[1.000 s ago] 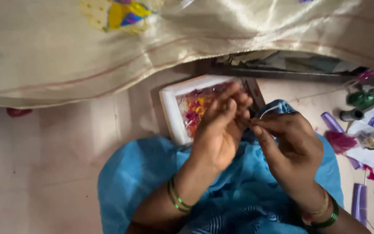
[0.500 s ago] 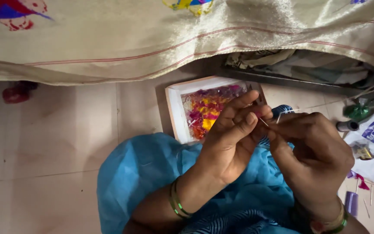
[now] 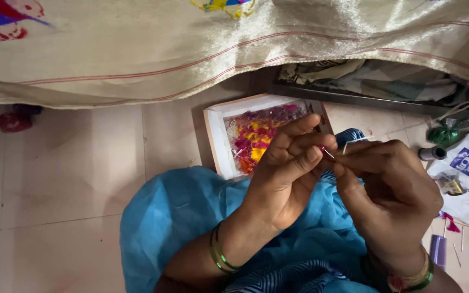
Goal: Attaching beads and tassels to the edge of a saree fabric.
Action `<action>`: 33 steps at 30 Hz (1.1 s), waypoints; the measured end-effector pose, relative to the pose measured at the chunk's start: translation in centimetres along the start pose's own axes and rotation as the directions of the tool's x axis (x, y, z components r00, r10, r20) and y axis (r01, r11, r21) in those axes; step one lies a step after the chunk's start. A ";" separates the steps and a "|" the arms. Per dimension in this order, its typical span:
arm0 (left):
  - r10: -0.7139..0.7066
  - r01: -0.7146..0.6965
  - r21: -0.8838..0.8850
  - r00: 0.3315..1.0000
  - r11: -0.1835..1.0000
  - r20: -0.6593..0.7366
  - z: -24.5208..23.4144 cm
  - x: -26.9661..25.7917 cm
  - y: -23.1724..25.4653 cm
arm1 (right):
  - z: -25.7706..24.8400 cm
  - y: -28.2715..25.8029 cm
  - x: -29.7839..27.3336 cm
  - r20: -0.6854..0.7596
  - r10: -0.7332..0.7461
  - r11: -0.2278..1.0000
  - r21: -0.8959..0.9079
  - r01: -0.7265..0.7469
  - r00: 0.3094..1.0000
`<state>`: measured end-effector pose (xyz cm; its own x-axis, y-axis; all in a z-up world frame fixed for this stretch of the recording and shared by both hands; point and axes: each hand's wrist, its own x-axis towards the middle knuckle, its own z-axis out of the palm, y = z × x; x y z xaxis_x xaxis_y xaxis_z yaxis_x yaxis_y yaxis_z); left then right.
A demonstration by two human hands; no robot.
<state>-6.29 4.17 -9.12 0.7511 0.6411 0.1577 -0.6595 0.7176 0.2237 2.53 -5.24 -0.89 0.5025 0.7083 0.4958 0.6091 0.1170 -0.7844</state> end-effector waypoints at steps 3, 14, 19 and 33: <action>0.002 -0.002 0.011 1.000 1.000 0.011 -0.3 0.0 -0.1 | 0.1 0.2 -0.1 -0.007 0.029 0.999 0.019 -0.029 1.000; 0.101 -0.094 -0.058 0.987 0.994 0.127 2.0 -0.6 1.6 | -0.3 1.9 -1.3 0.102 -0.012 1.000 -0.018 0.014 0.995; 0.125 -0.121 -0.035 0.980 0.992 0.153 2.4 -1.1 1.7 | -0.2 1.6 -1.8 0.145 0.068 0.996 -0.061 -0.059 0.987; 0.177 -0.185 0.024 0.965 0.982 0.194 2.3 -1.6 1.3 | 0.4 0.8 -1.6 0.171 0.002 1.000 0.024 -0.006 0.985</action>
<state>-8.24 3.45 -6.92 0.6139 0.6929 0.3782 -0.7861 0.5801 0.2133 1.99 -5.95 -2.49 0.3911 0.8173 0.4232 0.5914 0.1292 -0.7960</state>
